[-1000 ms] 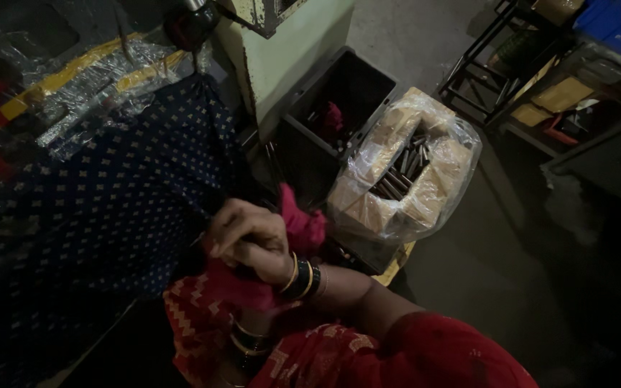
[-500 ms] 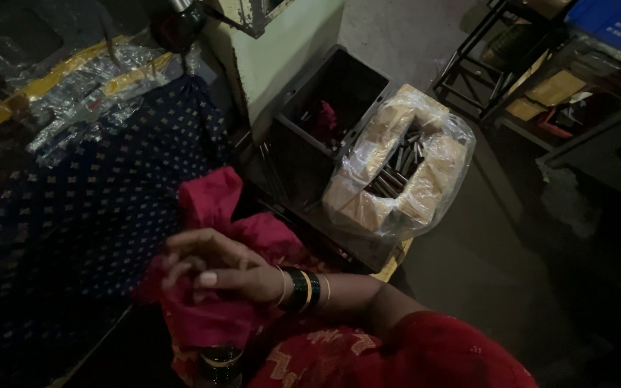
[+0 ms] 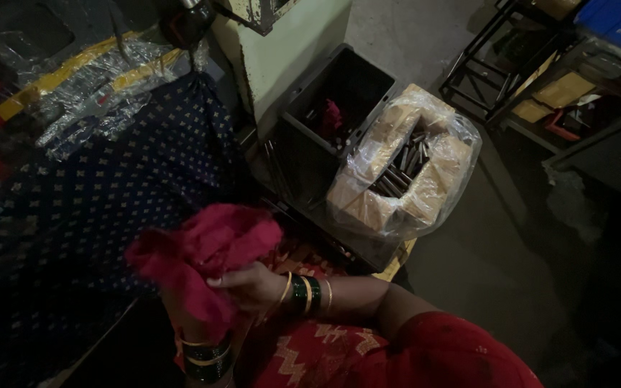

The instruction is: The person repeatedly picks up small cylindrical metal parts, wipes them with a red cloth, and places them into a black bin. The person also uses a metal rod to interact with a machine and wipes hands between cycles.

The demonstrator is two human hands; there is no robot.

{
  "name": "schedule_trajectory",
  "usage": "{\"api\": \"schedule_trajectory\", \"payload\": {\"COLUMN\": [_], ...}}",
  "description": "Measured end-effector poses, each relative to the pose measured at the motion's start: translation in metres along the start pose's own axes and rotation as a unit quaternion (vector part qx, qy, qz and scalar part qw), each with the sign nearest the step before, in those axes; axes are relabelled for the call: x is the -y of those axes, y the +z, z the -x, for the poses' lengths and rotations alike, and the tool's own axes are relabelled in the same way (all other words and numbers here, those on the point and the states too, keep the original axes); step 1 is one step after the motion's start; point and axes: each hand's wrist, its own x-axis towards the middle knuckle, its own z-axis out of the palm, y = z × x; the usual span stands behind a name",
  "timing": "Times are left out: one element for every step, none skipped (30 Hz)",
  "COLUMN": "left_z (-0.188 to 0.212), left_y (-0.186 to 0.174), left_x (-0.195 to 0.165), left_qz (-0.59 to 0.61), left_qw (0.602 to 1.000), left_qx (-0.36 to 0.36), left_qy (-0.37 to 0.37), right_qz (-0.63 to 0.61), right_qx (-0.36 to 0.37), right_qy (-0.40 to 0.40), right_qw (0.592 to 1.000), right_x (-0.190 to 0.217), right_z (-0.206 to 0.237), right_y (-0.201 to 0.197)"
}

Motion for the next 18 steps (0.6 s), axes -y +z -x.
{"api": "schedule_trajectory", "payload": {"left_z": [-0.007,-0.013,-0.020,-0.024,-0.025,-0.025,-0.022,-0.018,-0.014,-0.010,-0.006,-0.002,-0.001,0.001,0.002,0.003,0.005,0.006], "left_y": [-0.002,-0.005,-0.008,-0.008,-0.008,-0.007,-0.005,-0.002,0.002,0.006,0.011,0.015,0.021,0.026,0.030,0.035,0.040,0.044], "left_x": [-0.003,-0.006,-0.008,-0.011,-0.016,-0.020,-0.024,-0.027,-0.029,-0.030,-0.029,-0.028,-0.026,-0.025,-0.022,-0.020,-0.019,-0.017], "left_qz": [-0.001,0.025,0.050,0.059,0.067,0.073,0.082,0.088,0.102,0.116,0.131,0.148,0.166,0.182,0.210,0.235,0.263,0.323], "left_qw": [1.000,0.999,0.998,0.997,0.997,0.996,0.996,0.996,0.995,0.993,0.991,0.988,0.985,0.981,0.974,0.966,0.955,0.925], "left_qx": [-0.008,-0.010,-0.014,-0.020,-0.020,-0.020,-0.019,-0.017,-0.017,-0.016,-0.014,-0.015,-0.016,-0.015,-0.011,-0.008,-0.005,0.006], "left_qy": [0.006,0.017,0.029,0.044,0.043,0.036,0.029,0.021,0.005,-0.007,-0.020,-0.034,-0.051,-0.066,-0.086,-0.110,-0.134,-0.198], "right_qz": [0.057,0.118,0.179,0.247,0.305,0.362,0.416,0.467,0.514,0.562,0.601,0.636,0.668,0.691,0.709,0.721,0.725,0.729], "right_qx": [-0.005,-0.004,0.004,0.014,0.024,0.034,0.046,0.059,0.072,0.087,0.096,0.105,0.111,0.111,0.107,0.101,0.094,0.087], "right_qy": [0.004,0.006,0.005,0.001,-0.006,-0.015,-0.024,-0.038,-0.052,-0.070,-0.090,-0.109,-0.126,-0.137,-0.145,-0.146,-0.140,-0.135], "right_qw": [0.998,0.993,0.984,0.969,0.952,0.931,0.908,0.882,0.853,0.820,0.789,0.756,0.725,0.701,0.681,0.670,0.667,0.666], "right_x": [-0.007,-0.013,-0.017,-0.021,-0.024,-0.027,-0.030,-0.032,-0.034,-0.036,-0.037,-0.038,-0.037,-0.035,-0.031,-0.025,-0.018,-0.011], "right_z": [0.002,0.006,0.010,0.014,0.017,0.019,0.022,0.024,0.027,0.029,0.030,0.031,0.030,0.029,0.027,0.024,0.021,0.019], "right_y": [-0.010,-0.019,-0.029,-0.036,-0.045,-0.052,-0.059,-0.067,-0.073,-0.080,-0.086,-0.091,-0.095,-0.097,-0.098,-0.097,-0.094,-0.090]}}
